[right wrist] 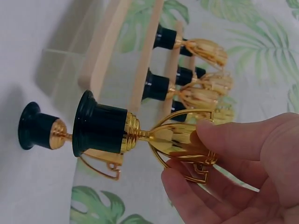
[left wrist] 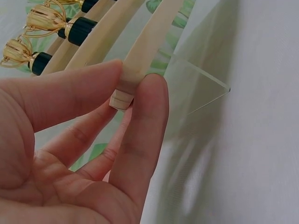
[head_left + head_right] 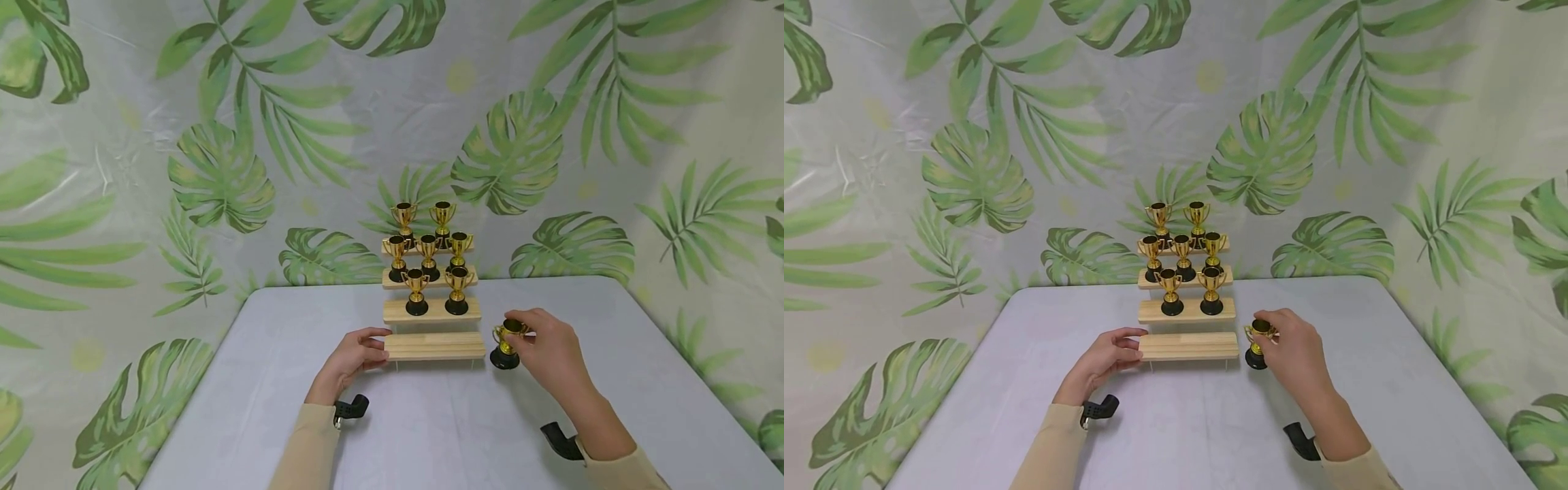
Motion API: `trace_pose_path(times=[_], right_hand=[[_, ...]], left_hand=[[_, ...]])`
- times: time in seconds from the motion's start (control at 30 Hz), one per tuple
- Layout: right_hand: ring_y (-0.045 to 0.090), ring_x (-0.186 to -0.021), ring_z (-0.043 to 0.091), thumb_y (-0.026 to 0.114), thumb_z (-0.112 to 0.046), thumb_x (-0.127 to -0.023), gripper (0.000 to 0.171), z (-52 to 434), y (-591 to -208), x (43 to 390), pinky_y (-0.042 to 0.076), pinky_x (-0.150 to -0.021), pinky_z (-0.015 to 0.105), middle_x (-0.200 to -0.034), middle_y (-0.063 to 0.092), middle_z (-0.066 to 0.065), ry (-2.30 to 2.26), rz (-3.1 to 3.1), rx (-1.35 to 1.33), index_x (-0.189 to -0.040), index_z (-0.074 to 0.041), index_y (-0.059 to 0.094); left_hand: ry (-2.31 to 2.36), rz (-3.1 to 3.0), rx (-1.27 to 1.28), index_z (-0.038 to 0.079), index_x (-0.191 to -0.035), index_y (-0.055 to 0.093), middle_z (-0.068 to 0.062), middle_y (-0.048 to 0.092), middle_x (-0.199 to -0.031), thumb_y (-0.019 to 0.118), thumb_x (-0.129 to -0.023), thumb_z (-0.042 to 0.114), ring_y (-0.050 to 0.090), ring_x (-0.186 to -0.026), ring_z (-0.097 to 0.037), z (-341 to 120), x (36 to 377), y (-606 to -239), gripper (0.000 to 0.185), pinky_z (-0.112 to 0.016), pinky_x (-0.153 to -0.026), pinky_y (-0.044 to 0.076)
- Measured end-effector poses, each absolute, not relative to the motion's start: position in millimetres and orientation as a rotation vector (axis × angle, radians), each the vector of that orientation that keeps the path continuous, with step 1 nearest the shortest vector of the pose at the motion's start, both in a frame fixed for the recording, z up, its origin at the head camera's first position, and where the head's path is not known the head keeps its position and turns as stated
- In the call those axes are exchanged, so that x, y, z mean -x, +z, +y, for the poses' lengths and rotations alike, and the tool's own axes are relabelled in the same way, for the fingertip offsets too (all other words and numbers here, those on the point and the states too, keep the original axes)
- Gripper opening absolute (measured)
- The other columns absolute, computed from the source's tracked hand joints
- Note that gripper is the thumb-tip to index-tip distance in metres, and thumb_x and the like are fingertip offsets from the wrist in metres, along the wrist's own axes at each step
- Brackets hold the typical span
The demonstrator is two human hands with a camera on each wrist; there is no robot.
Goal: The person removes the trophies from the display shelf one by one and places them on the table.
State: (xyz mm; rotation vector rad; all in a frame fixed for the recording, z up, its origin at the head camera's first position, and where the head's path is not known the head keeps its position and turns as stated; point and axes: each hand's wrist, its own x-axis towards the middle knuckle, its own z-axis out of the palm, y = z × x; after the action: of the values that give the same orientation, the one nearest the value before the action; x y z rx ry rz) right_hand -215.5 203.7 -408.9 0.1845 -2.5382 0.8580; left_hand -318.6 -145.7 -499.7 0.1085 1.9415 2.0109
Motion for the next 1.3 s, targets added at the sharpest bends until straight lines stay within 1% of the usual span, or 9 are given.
trace_pose_path(times=[0.23, 0.37, 0.7, 1.0, 1.17, 1.3], right_hand=[[0.07, -0.086, 0.033, 0.081, -0.006, -0.083, 0.036, 212.8, -422.2, 214.3, 0.06, -0.066, 0.044, -0.109, 0.069, 0.014, 0.837, -2.587, -0.171, -0.118, -0.004, 0.072], [0.07, -0.086, 0.033, 0.081, -0.006, -0.083, 0.036, 215.4, -429.5, 215.1, 0.059, -0.064, 0.043, -0.107, 0.069, 0.015, 0.829, -2.607, -0.165, -0.118, -0.004, 0.072], [0.068, -0.086, 0.031, 0.082, -0.007, -0.083, 0.034, 216.2, -445.9, 216.0, 0.058, -0.064, 0.042, -0.108, 0.068, 0.016, 0.838, -2.67, -0.135, -0.116, -0.007, 0.073], [0.069, -0.084, 0.03, 0.083, -0.007, -0.081, 0.033, 216.9, -456.0, 216.6, 0.058, -0.064, 0.042, -0.102, 0.068, 0.014, 0.835, -2.664, -0.139, -0.113, -0.008, 0.073], [0.068, -0.085, 0.03, 0.083, -0.008, -0.082, 0.035, 216.9, -455.9, 215.1, 0.057, -0.064, 0.042, -0.105, 0.068, 0.014, 0.833, -2.679, -0.139, -0.116, -0.008, 0.073], [0.068, -0.085, 0.029, 0.082, -0.007, -0.081, 0.037, 216.9, -455.4, 213.7, 0.057, -0.065, 0.042, -0.107, 0.069, 0.015, 0.832, -2.681, -0.137, -0.117, -0.007, 0.072]], left_hand=[[2.004, 1.94, -0.119, 0.001, -0.134, 0.062, -0.014, 0.062, -0.1, 0.072, -0.083, -0.01, 0.067, -0.082, -0.022, -144.8, 318.8, -501.4, 0.053, -0.039, -0.08, 0.061], [2.013, 1.938, -0.114, 0.001, -0.132, 0.063, -0.013, 0.063, -0.098, 0.072, -0.082, -0.011, 0.067, -0.081, -0.022, -145.4, 319.6, -500.3, 0.052, -0.04, -0.081, 0.061], [2.011, 1.93, -0.133, -0.001, -0.134, 0.061, -0.015, 0.063, -0.099, 0.071, -0.083, -0.011, 0.067, -0.081, -0.021, -145.9, 319.0, -498.5, 0.052, -0.039, -0.081, 0.061], [2.013, 1.922, -0.138, -0.002, -0.135, 0.06, -0.014, 0.063, -0.099, 0.072, -0.083, -0.01, 0.067, -0.081, -0.021, -147.0, 320.9, -501.2, 0.053, -0.038, -0.08, 0.061], [2.019, 1.918, -0.141, -0.002, -0.134, 0.06, -0.014, 0.063, -0.098, 0.072, -0.083, -0.011, 0.067, -0.082, -0.021, -147.2, 320.8, -502.0, 0.053, -0.037, -0.079, 0.061], [2.014, 1.921, -0.128, 0.0, -0.133, 0.062, -0.013, 0.063, -0.098, 0.072, -0.083, -0.01, 0.067, -0.082, -0.022, -148.4, 320.6, -501.1, 0.052, -0.038, -0.08, 0.061]])
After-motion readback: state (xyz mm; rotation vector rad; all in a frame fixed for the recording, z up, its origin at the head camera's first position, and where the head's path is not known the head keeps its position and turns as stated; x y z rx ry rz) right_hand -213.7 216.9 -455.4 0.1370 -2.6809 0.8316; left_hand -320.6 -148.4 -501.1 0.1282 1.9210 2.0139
